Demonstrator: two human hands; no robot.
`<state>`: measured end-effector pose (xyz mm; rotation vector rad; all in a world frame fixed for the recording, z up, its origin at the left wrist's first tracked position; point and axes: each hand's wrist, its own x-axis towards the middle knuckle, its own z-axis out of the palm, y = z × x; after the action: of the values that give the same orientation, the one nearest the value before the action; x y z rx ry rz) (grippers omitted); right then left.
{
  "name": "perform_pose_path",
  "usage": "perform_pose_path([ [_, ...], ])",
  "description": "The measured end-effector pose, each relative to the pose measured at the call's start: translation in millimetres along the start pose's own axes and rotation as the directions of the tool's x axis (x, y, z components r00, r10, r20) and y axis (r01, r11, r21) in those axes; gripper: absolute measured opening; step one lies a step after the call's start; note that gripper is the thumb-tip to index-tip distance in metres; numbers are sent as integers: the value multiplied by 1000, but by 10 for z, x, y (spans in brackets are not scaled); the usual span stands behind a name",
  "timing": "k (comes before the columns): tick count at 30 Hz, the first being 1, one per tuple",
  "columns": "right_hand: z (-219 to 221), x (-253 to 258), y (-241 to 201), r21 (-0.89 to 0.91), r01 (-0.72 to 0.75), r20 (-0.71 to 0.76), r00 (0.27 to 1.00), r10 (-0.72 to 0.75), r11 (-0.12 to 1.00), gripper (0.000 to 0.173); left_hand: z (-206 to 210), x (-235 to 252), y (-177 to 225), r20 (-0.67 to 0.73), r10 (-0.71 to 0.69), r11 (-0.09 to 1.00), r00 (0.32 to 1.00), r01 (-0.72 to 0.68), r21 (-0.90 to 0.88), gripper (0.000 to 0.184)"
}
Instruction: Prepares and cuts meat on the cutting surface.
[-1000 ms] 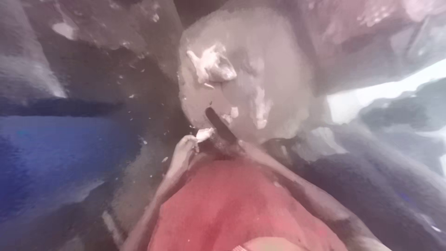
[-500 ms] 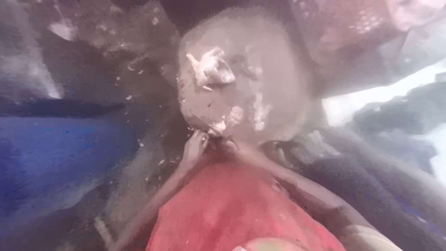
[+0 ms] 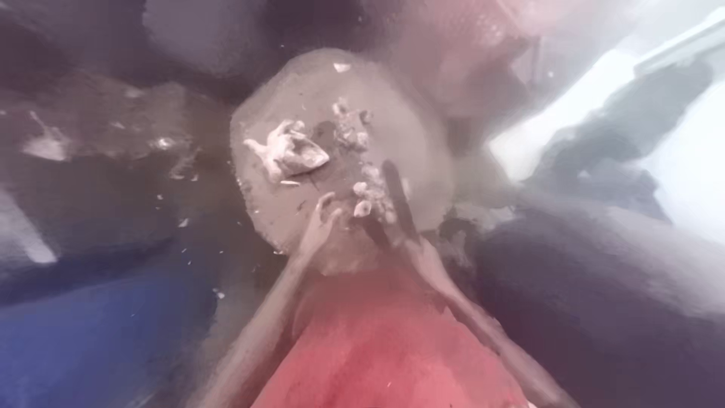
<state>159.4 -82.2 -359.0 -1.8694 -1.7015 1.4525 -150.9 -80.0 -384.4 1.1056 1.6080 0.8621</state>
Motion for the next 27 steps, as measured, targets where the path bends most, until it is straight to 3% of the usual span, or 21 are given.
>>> perform_pose_path([
  [2, -101, 39, 42, -54, 17, -155, 988, -25, 998, 47, 330, 588, 36, -52, 80, 987, 995, -72, 143, 58],
  [5, -234, 138, 184, 15, -146, -118, 982, 147, 989, 50, 978, 1180, 26, -15, 244, 897, 970, -220, 383, 65],
  [7, -307, 225, 285, 160, -225, -65, 969, 237, 961, 46, 1377, 1262, 262, 110, 255, 835, 961, -276, 476, 64],
  [10, -344, 248, 386, 320, -292, 12, 952, 305, 901, 43, 1640, 1240, 570, 375, 214, 842, 902, -365, 397, 47],
  [12, -361, 261, 496, 431, -295, 39, 950, 309, 853, 39, 1477, 1114, 716, 316, 201, 910, 927, -296, 289, 42],
  [14, -396, 297, 601, 496, -283, 80, 956, 282, 821, 38, 1053, 917, 720, -31, 260, 938, 965, -245, 246, 39],
  [15, -401, 301, 629, 512, -291, 92, 954, 285, 808, 38, 747, 770, 746, -216, 253, 942, 943, -189, 278, 40],
  [16, -396, 311, 634, 522, -299, 95, 951, 294, 799, 38, 410, 602, 839, -360, 150, 941, 921, -22, 336, 43],
  [18, -385, 338, 616, 519, -295, 73, 950, 302, 802, 36, -135, 556, 543, -627, 61, 922, 776, 197, 333, 51],
  [19, -375, 351, 607, 507, -276, 56, 956, 288, 817, 36, -376, 611, 333, -663, 37, 931, 748, 215, 295, 54],
  [21, -352, 365, 590, 476, -254, 26, 961, 275, 842, 35, -727, 718, -22, -585, 24, 938, 811, 184, 293, 57],
  [24, -354, 425, 543, 405, -274, -2, 954, 301, 872, 37, -923, 971, -61, -513, -44, 902, 857, 255, 349, 62],
  [26, -316, 415, 487, 302, -272, -81, 948, 309, 914, 38, -1011, 1096, -24, -511, 33, 908, 859, 188, 375, 45],
  [27, -258, 386, 423, 229, -269, -148, 940, 306, 936, 39, -1084, 1172, 5, -492, 158, 890, 856, 92, 446, 40],
])
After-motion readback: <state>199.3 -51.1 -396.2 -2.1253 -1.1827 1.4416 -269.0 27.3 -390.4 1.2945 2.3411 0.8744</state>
